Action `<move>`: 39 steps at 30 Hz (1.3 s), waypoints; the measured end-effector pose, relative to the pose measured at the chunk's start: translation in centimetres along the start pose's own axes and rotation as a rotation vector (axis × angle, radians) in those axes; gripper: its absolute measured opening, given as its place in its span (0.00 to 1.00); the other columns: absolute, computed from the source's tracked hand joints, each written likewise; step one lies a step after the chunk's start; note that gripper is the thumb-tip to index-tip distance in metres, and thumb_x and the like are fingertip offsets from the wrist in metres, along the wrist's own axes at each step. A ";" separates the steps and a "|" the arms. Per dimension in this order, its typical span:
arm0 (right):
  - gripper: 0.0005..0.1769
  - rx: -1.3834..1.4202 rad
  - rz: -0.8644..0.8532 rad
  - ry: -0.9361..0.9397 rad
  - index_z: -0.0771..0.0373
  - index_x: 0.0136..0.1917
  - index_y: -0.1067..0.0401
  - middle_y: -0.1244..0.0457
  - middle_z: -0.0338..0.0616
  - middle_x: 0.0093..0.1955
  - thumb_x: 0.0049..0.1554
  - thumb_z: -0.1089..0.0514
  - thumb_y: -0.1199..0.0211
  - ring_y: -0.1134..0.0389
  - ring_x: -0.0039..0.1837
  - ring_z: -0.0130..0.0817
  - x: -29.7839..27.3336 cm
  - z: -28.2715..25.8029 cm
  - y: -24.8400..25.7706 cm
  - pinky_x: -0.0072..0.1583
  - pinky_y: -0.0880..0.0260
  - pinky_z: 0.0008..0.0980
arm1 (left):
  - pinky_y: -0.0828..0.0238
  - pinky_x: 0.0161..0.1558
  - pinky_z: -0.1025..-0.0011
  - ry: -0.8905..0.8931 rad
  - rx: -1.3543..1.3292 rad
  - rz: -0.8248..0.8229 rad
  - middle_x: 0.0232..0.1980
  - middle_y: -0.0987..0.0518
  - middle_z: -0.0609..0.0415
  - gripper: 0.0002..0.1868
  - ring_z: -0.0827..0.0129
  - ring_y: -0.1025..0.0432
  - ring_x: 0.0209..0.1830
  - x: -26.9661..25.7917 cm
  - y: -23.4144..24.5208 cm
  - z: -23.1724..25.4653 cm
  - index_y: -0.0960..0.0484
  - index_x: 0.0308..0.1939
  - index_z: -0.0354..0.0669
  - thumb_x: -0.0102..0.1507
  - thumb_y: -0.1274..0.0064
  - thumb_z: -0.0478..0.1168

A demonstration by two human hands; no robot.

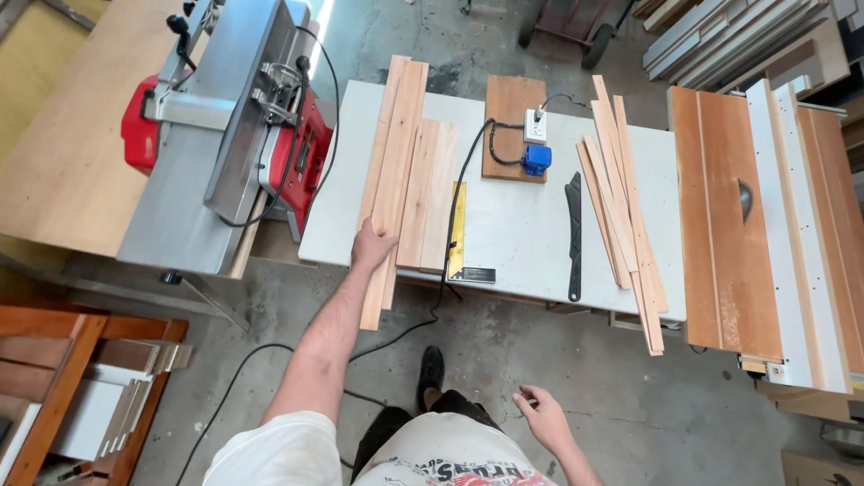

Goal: The person uses a table saw to cut long wooden planks into smaller pieces. They guide the wood through the saw blade, collect the cut pieces, and stack them on the workbench. The person repeats this process with multiple planks.

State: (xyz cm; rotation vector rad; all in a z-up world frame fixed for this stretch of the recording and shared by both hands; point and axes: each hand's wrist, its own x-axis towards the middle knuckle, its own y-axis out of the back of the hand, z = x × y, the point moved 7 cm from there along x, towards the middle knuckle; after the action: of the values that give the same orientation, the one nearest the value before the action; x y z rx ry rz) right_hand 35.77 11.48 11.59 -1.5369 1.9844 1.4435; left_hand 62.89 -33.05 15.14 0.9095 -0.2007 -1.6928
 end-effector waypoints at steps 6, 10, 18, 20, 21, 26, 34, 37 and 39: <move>0.33 -0.092 -0.046 -0.042 0.51 0.71 0.29 0.32 0.35 0.65 0.59 0.34 0.44 0.29 0.61 0.30 3.1 -0.8 -0.6 0.65 0.30 0.33 | 0.36 0.68 0.60 -0.012 -0.007 0.024 0.71 0.32 0.44 0.53 0.53 0.35 0.71 6.5 -2.4 -1.6 0.45 0.79 0.41 0.55 0.37 0.54; 0.33 -0.128 -0.032 -0.009 0.51 0.69 0.28 0.31 0.35 0.63 0.58 0.33 0.44 0.28 0.59 0.30 5.2 -1.8 -1.2 0.63 0.29 0.33 | 0.45 0.72 0.58 -0.048 0.119 0.028 0.70 0.38 0.48 0.51 0.51 0.42 0.70 7.4 -2.3 -1.2 0.39 0.77 0.47 0.54 0.36 0.57; 0.32 -0.073 -0.055 -0.062 0.53 0.70 0.29 0.33 0.37 0.66 0.59 0.35 0.43 0.30 0.63 0.31 4.9 -7.1 -1.7 0.66 0.31 0.34 | 0.52 0.75 0.55 -0.036 0.121 0.033 0.69 0.39 0.48 0.50 0.50 0.43 0.71 8.2 -3.4 -2.4 0.41 0.78 0.50 0.56 0.40 0.61; 0.32 -0.101 -0.080 -0.048 0.52 0.71 0.30 0.34 0.36 0.67 0.60 0.36 0.44 0.30 0.63 0.30 5.3 -7.7 -2.5 0.66 0.31 0.34 | 0.54 0.75 0.55 -0.045 0.120 0.048 0.68 0.38 0.49 0.50 0.50 0.42 0.70 8.5 -3.6 -2.4 0.41 0.78 0.51 0.56 0.40 0.61; 0.32 -0.098 -0.085 -0.021 0.53 0.70 0.30 0.33 0.36 0.65 0.60 0.36 0.43 0.30 0.62 0.31 5.6 -8.1 -2.8 0.65 0.31 0.34 | 0.55 0.75 0.54 -0.036 0.137 0.035 0.70 0.40 0.48 0.49 0.49 0.44 0.72 8.5 -3.7 -2.4 0.42 0.78 0.50 0.57 0.41 0.61; 0.31 -0.085 -0.133 0.054 0.55 0.70 0.30 0.33 0.39 0.68 0.60 0.38 0.42 0.29 0.63 0.32 6.3 -13.9 -3.5 0.66 0.30 0.34 | 0.50 0.74 0.56 -0.108 0.099 0.057 0.69 0.40 0.44 0.45 0.48 0.44 0.71 9.8 -4.7 -4.4 0.42 0.78 0.46 0.62 0.46 0.61; 0.12 0.079 -0.299 0.274 0.66 0.49 0.18 0.33 0.43 0.31 0.61 0.57 0.38 0.36 0.32 0.29 5.6 -27.7 -4.8 0.41 0.29 0.29 | 0.39 0.71 0.61 -0.375 -0.097 -0.090 0.67 0.23 0.50 0.20 0.60 0.32 0.69 -5.8 2.6 -0.9 0.17 0.59 0.43 0.68 0.49 0.49; 0.13 -0.174 -0.302 0.400 0.60 0.46 0.16 0.40 0.40 0.21 0.61 0.51 0.37 0.42 0.26 0.28 3.4 -32.6 -5.9 0.39 0.40 0.29 | 0.28 0.38 0.75 -0.485 -0.183 0.153 0.31 0.16 0.62 0.09 0.77 0.23 0.32 -14.4 13.9 0.5 0.12 0.27 0.49 0.60 0.33 0.46; 0.14 -0.188 -0.313 0.503 0.58 0.37 0.25 0.43 0.36 0.23 0.58 0.49 0.32 0.45 0.29 0.26 4.6 -33.2 -8.5 0.39 0.45 0.29 | 0.35 0.37 0.74 -0.397 -0.167 0.358 0.27 0.24 0.62 0.18 0.76 0.30 0.28 -16.5 22.6 -3.1 0.22 0.22 0.48 0.63 0.38 0.49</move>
State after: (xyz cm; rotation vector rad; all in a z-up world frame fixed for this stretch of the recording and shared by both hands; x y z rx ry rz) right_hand 52.73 -17.56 19.76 -2.3607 1.7588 1.2277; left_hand 82.81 -25.07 33.33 0.3784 -0.4534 -1.5104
